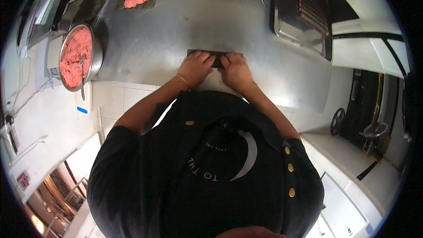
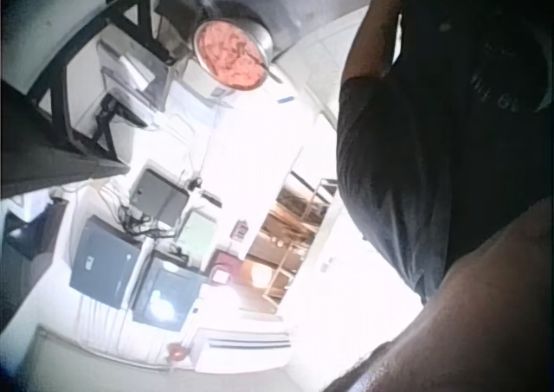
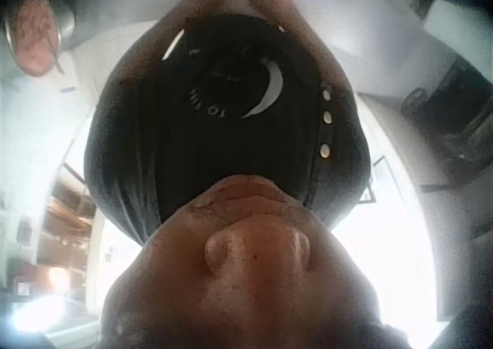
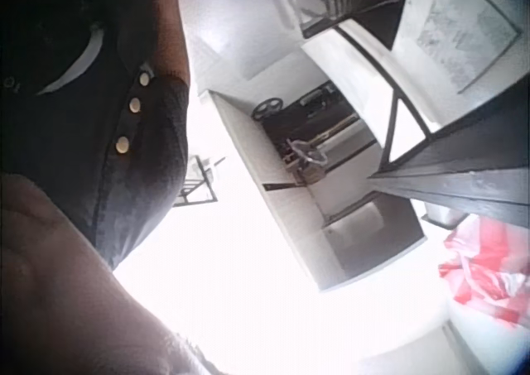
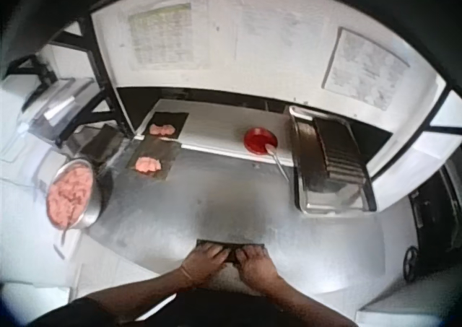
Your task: The person spreads a pink paste onto a sheet of seaweed using a spoon and then rolls the seaweed into a cylinder by hand.
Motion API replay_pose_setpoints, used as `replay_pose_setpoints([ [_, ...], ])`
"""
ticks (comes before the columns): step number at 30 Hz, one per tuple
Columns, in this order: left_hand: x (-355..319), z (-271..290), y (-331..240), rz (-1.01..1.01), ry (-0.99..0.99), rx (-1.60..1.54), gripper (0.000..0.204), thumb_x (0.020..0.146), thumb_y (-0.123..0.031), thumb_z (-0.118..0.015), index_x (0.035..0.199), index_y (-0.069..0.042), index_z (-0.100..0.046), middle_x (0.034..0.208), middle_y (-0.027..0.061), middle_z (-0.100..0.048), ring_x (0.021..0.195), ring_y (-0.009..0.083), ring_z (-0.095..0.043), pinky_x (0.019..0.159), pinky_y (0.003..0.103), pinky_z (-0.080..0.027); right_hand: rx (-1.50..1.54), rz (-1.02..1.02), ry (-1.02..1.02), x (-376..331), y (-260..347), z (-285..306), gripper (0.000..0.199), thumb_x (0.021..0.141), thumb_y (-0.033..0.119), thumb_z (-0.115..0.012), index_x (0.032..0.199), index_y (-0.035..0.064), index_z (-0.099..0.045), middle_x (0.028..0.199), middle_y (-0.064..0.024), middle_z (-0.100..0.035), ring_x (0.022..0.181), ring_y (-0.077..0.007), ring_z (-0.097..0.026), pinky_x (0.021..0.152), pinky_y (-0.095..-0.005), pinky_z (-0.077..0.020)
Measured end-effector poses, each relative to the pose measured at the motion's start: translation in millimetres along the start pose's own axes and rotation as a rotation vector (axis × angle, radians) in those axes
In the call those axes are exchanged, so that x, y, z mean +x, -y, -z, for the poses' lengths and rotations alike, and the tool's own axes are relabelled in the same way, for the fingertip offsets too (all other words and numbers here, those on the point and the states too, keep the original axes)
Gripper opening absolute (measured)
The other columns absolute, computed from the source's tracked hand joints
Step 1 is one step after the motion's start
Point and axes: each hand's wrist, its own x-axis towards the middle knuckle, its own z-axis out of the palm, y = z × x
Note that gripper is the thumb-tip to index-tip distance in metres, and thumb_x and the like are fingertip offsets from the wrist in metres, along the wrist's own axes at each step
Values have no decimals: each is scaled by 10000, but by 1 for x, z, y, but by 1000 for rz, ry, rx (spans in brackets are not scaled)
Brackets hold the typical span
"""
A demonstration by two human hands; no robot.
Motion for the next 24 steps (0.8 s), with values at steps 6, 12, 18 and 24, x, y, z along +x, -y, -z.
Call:
replay_pose_setpoints([
  [6, 28, -9, 10, 220, -166, 30, 452, 926, -250, -720, 1348, -100, -657, 1248, 87, -641, 1251, 307, -578, 1081, 459, -462, -11, 216, -31, 57, -41, 13, 489, 888, 344, -749, 1251, 33, -644, 1245, -181, -635, 1227, -376, -580, 1087, -523, -435],
  [12, 80, 9, 19, 334, -55, 38, 487, 921, -257, -731, 1381, -123, -646, 1272, 92, -647, 1275, 278, -574, 1092, 442, -445, -6, 337, 27, 162, -109, 71, 771, 908, 615, -711, 1359, -4, -629, 1434, -243, -609, 1367, -421, -542, 1163, -514, -408],
  [18, 39, 28, 18, 463, -202, -106, 700, 882, -261, -798, 1518, -140, -531, 1345, 111, -657, 1320, 289, -569, 1158, 438, -385, -155, -3, -7, 299, -184, 112, 880, 1002, 660, -540, 1530, -41, -487, 1563, -284, -496, 1482, -399, -458, 1241, -471, -343],
  [24, 2, 29, 24, 503, -289, -123, 741, 861, -295, -825, 1519, -131, -526, 1327, 132, -652, 1325, 326, -564, 1160, 455, -389, -240, -123, 240, 333, -201, 89, 948, 1019, 731, -370, 1553, -47, -458, 1615, -263, -442, 1521, -386, -404, 1267, -457, -298],
])
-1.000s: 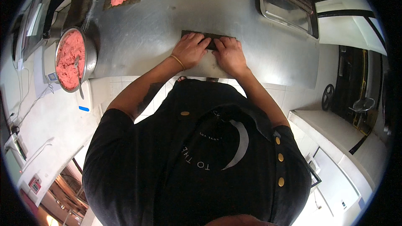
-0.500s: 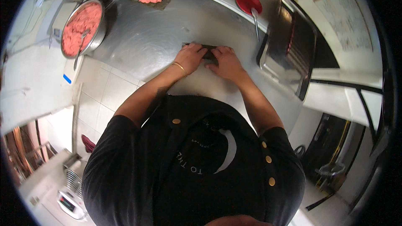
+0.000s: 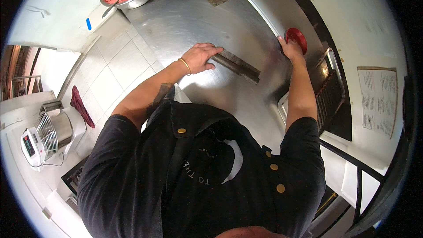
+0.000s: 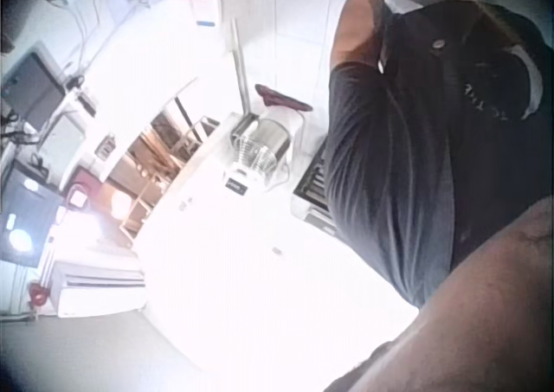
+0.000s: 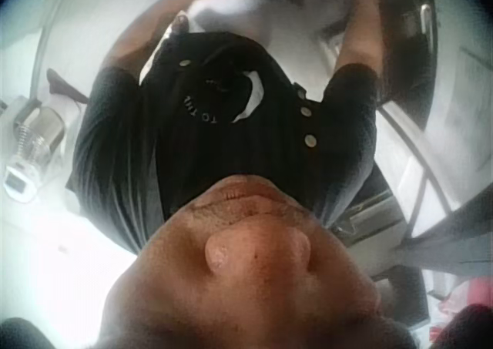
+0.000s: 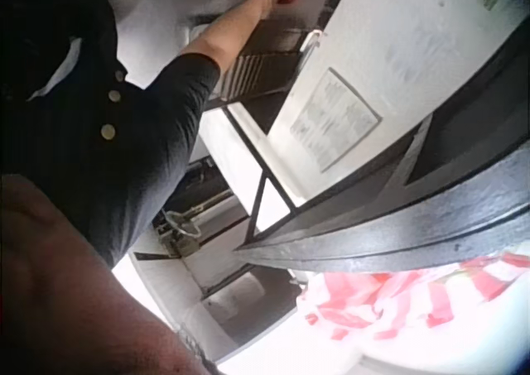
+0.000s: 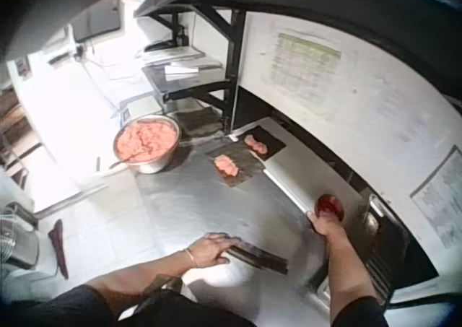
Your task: The person spreads a pink paste onto a sheet of seaweed using a spoon and then rolls the seaweed into a cylinder by hand.
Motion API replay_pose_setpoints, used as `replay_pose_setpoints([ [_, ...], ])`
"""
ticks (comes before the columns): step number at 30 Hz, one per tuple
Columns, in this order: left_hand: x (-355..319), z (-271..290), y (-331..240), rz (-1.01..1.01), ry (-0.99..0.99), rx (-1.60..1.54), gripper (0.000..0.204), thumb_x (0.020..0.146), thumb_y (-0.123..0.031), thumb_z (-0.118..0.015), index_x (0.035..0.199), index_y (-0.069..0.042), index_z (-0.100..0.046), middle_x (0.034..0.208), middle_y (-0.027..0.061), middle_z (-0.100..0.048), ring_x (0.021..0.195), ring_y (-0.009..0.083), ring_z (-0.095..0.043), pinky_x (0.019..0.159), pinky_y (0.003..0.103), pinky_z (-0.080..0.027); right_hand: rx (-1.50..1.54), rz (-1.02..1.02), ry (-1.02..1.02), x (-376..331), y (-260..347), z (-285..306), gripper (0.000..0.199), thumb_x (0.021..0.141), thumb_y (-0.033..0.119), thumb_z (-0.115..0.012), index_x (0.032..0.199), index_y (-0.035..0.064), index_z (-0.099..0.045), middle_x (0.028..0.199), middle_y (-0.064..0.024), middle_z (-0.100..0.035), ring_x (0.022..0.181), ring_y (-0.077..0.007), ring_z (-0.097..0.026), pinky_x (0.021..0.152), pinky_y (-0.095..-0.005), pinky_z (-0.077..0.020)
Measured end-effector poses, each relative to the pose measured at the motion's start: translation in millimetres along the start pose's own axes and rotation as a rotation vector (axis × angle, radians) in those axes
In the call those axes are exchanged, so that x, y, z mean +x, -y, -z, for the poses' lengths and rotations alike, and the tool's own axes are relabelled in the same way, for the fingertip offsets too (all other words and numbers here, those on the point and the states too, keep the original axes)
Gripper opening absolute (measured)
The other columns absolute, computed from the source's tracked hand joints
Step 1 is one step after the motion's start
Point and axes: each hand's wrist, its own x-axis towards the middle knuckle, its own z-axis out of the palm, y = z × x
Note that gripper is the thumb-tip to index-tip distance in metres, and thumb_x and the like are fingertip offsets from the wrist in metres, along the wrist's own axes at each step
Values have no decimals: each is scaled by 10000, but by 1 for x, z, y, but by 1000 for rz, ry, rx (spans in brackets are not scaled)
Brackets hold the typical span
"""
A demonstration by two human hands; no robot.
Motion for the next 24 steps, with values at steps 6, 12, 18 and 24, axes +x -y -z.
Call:
replay_pose_setpoints([
  [6, 9, -4, -6, 29, 88, 55, 633, 843, -371, -823, 1388, -106, -641, 1257, 131, -640, 1293, 330, -549, 1120, 466, -409, 83, 51, -185, 2, -1, 3, 808, 1019, 646, -492, 1432, -41, -593, 1453, -262, -604, 1390, -390, -552, 1176, -449, -407],
  [12, 7, -10, 11, -49, -30, -14, 566, 788, -403, -852, 1243, -95, -715, 1285, 127, -618, 1313, 349, -512, 1129, 481, -400, 1054, 85, -392, -56, 42, -10, 362, 962, 322, -748, 1123, 2, -700, 887, -61, -718, 830, -218, -665, 805, -380, -534],
  [18, -5, -16, 27, -63, -125, -22, 634, 739, -464, -870, 1244, -107, -732, 1359, 122, -568, 1380, 373, -445, 1190, 484, -369, 1178, 190, -110, -163, 168, -79, 253, 919, 219, -732, 1052, 6, -699, 928, -90, -683, 833, -216, -664, 782, -374, -541],
  [24, -5, -18, 30, -85, -163, -16, 626, 738, -456, -867, 1236, -105, -726, 1355, 129, -564, 1392, 385, -438, 1187, 502, -370, 430, 525, -320, -190, 214, -100, 469, 960, 445, -688, 1116, 4, -718, 1236, -208, -671, 1151, -389, -627, 1030, -526, -471],
])
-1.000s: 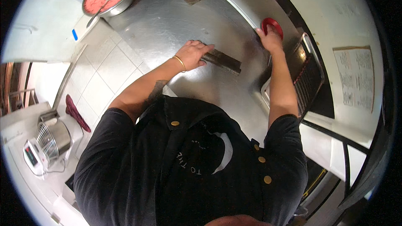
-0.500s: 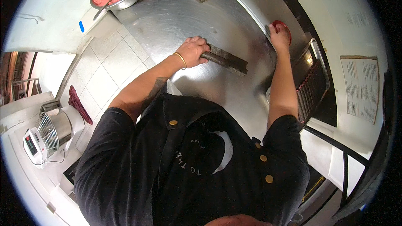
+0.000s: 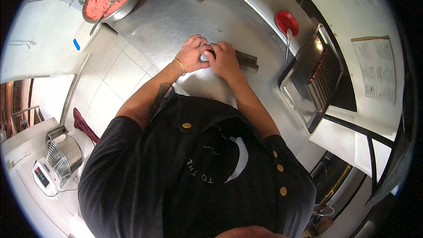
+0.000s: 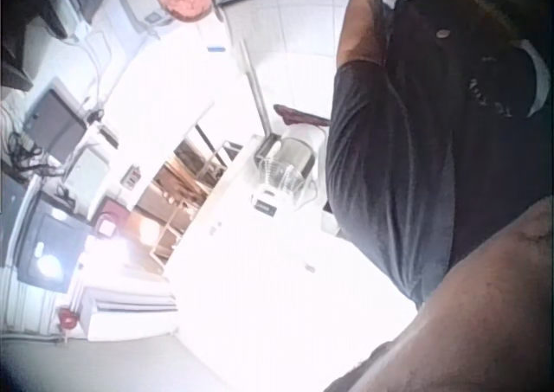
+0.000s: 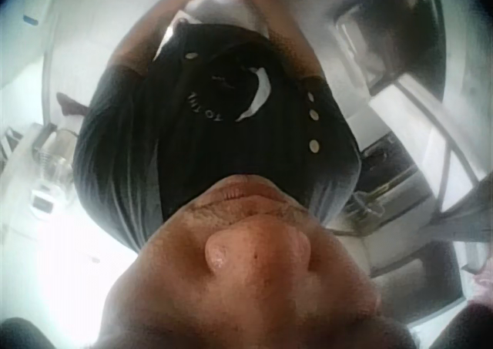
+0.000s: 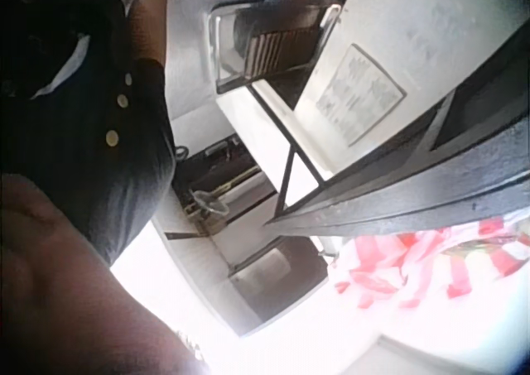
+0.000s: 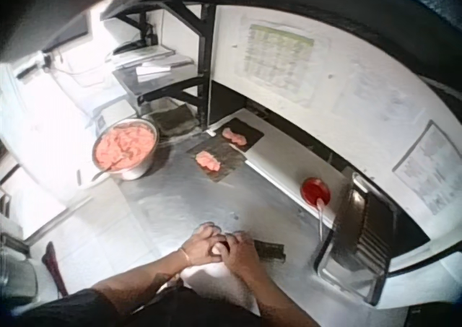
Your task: The person spreads a pink paste onto a sheet of seaweed using a spoon and then rolls the seaweed into a cylinder by hand.
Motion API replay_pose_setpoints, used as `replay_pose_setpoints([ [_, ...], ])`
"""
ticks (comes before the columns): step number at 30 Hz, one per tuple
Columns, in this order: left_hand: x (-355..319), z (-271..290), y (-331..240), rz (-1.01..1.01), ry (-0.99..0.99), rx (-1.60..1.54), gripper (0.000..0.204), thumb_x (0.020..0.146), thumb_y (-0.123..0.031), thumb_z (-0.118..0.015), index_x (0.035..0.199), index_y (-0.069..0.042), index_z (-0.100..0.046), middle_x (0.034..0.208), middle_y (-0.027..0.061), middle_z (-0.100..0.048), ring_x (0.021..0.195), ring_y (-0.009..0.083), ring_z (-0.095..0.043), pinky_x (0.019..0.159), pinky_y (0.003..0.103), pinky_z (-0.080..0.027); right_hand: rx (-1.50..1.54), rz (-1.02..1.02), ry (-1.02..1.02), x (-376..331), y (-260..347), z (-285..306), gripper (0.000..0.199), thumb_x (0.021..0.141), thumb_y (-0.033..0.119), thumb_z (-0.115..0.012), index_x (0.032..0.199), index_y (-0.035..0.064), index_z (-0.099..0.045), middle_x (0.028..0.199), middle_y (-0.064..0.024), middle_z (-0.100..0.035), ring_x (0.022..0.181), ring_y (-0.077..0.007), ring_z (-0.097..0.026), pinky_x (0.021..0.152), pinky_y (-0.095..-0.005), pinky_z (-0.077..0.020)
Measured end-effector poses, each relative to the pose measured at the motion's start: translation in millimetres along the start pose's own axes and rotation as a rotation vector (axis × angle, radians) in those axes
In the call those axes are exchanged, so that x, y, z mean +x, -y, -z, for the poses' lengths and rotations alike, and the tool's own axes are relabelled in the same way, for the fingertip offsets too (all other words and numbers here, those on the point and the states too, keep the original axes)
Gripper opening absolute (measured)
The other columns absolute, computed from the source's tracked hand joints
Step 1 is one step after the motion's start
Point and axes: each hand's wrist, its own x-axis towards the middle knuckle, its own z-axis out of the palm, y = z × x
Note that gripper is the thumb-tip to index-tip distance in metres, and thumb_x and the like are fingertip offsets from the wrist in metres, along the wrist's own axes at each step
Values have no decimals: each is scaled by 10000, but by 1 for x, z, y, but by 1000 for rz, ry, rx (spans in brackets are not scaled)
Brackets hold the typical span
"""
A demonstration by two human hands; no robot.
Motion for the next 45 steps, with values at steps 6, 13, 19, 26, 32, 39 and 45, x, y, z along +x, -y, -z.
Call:
replay_pose_setpoints([
  [6, 1, -1, -3, 3, -13, -25, 609, 732, -431, -872, 1214, -91, -722, 1339, 146, -566, 1380, 405, -450, 1167, 515, -379, -238, -222, -96, -60, -46, 50, 587, 1000, 526, -604, 1273, 17, -712, 1325, -202, -645, 1281, -393, -546, 1121, -555, -375],
  [13, 2, -1, 1, 6, 13, 1, 627, 721, -431, -874, 1224, -89, -720, 1348, 149, -576, 1386, 417, -450, 1174, 520, -377, -266, -128, -71, -40, -4, 19, 580, 980, 552, -610, 1232, 42, -722, 1331, -168, -639, 1279, -370, -545, 1103, -586, -343],
  [19, 0, -5, 5, 4, 4, 9, 632, 739, -432, -855, 1253, -93, -716, 1351, 144, -580, 1399, 404, -438, 1174, 524, -375, -185, -104, -33, -30, -5, 16, 600, 970, 594, -610, 1220, 61, -722, 1303, -165, -655, 1264, -355, -559, 1101, -596, -328],
  [26, 10, 2, -21, 11, -22, 90, 634, 750, -468, -858, 1249, -101, -723, 1338, 135, -583, 1344, 374, -467, 1135, 497, -373, -334, -263, -63, -93, -70, 91, 643, 923, 593, -676, 1276, 56, -692, 1343, -174, -640, 1335, -364, -527, 1155, -570, -306],
  [32, 45, -16, -71, 22, 268, 188, 434, 842, -410, -817, 1176, -141, -757, 1190, 68, -664, 1238, 302, -549, 1047, 464, -397, -141, -35, 51, -70, -70, 78, 474, 820, 378, -844, 1161, 79, -704, 1273, -110, -651, 1309, -328, -532, 1143, -536, -336],
  [39, 60, -18, -68, 51, 284, 273, 287, 952, -372, -708, 1135, -167, -792, 1135, 58, -680, 1184, 278, -588, 1021, 452, -411, -204, 42, 8, -57, -77, 76, 448, 846, 344, -810, 1207, 96, -713, 1240, -88, -652, 1259, -301, -547, 1103, -524, -374],
  [45, 69, -18, -69, 62, 306, 284, 340, 978, -406, -666, 1174, -149, -771, 1140, 104, -675, 1173, 316, -594, 992, 487, -434, -147, 126, -50, -58, -79, 61, 444, 897, 268, -762, 1292, 81, -682, 1236, -102, -655, 1224, -317, -572, 1073, -492, -428],
])
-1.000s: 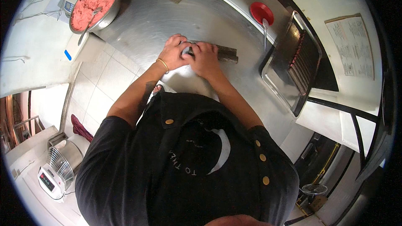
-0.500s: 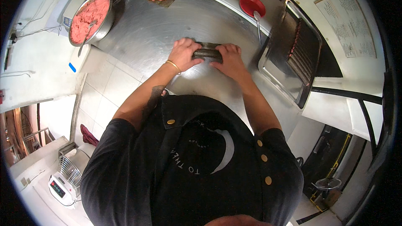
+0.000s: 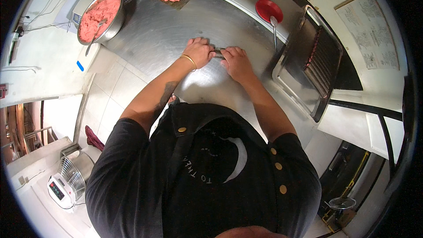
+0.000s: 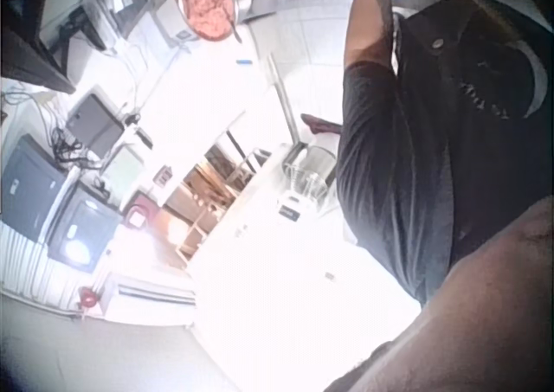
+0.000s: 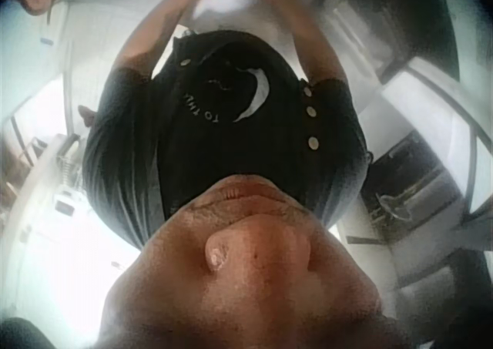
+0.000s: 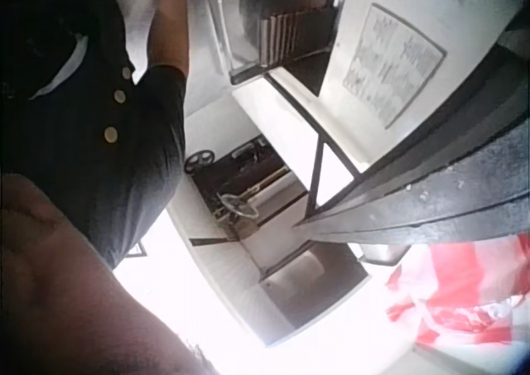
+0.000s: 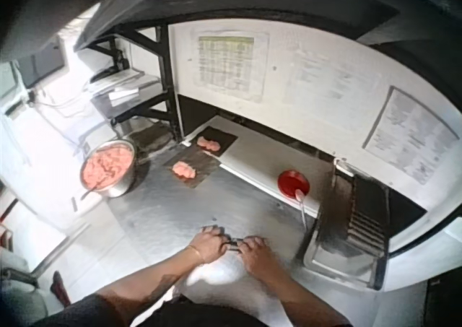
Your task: The person spreads a pink paste onto a sheet of seaweed using a spoon and then rolls the seaweed into a cylinder by hand.
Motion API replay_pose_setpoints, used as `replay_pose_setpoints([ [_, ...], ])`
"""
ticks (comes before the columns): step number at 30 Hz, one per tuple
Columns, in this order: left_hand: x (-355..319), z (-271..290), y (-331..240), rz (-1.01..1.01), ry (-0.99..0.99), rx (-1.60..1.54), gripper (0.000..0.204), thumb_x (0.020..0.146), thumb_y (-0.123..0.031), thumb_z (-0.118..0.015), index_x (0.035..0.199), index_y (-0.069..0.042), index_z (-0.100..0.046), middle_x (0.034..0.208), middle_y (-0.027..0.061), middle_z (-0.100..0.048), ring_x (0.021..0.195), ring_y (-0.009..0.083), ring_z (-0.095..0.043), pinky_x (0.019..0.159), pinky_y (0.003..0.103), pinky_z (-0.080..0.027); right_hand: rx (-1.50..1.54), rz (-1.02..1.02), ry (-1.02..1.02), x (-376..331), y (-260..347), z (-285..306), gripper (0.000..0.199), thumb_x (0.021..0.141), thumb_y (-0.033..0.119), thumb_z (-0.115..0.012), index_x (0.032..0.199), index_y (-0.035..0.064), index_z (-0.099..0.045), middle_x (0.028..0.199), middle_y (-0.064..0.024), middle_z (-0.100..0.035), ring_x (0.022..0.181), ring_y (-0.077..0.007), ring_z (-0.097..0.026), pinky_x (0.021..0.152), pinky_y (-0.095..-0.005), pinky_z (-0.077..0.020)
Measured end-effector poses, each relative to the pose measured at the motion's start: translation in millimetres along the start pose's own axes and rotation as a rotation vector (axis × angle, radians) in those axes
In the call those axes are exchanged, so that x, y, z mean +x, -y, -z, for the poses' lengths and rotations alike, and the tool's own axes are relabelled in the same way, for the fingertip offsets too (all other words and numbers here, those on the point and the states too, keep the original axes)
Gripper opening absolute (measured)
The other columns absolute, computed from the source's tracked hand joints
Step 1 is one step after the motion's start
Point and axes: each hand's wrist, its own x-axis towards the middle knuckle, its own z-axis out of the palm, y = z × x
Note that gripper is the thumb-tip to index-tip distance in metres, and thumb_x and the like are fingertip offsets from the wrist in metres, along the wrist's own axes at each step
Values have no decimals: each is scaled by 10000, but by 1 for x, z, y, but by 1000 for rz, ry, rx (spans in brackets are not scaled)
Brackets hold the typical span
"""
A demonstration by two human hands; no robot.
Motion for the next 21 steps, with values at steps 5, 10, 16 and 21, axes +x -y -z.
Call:
replay_pose_setpoints([
  [5, 1, -3, -8, -98, -75, 4, 367, 937, -342, -723, 1237, -132, -733, 1152, 109, -662, 1179, 314, -596, 993, 469, -458, 7, -38, 3, 7, -2, -10, 427, 915, 217, -740, 1310, 68, -670, 1263, -114, -655, 1222, -324, -587, 1079, -473, -440],
  [10, 9, -10, -5, -142, -117, 7, 351, 889, -241, -752, 1211, -105, -725, 1128, 119, -673, 1140, 324, -626, 987, 449, -511, -17, -61, 58, 14, -3, -4, 423, 915, 190, -750, 1309, 57, -672, 1278, -129, -655, 1240, -335, -582, 1097, -478, -438],
  [16, 24, -14, 0, -155, -15, 57, 252, 925, -153, -658, 1152, -75, -733, 1151, 150, -699, 1145, 346, -661, 1010, 441, -542, -21, -103, 211, 25, -9, 2, 405, 908, 215, -759, 1263, 46, -662, 1235, -152, -648, 1230, -356, -586, 1097, -486, -443],
  [21, 33, -15, 2, -121, 68, 59, 308, 853, -162, -747, 1146, -70, -716, 1174, 177, -683, 1179, 371, -642, 1039, 452, -525, -62, -78, 253, 32, -11, 1, 339, 929, 202, -742, 1213, 33, -667, 1230, -175, -646, 1230, -373, -592, 1091, -482, -455],
])
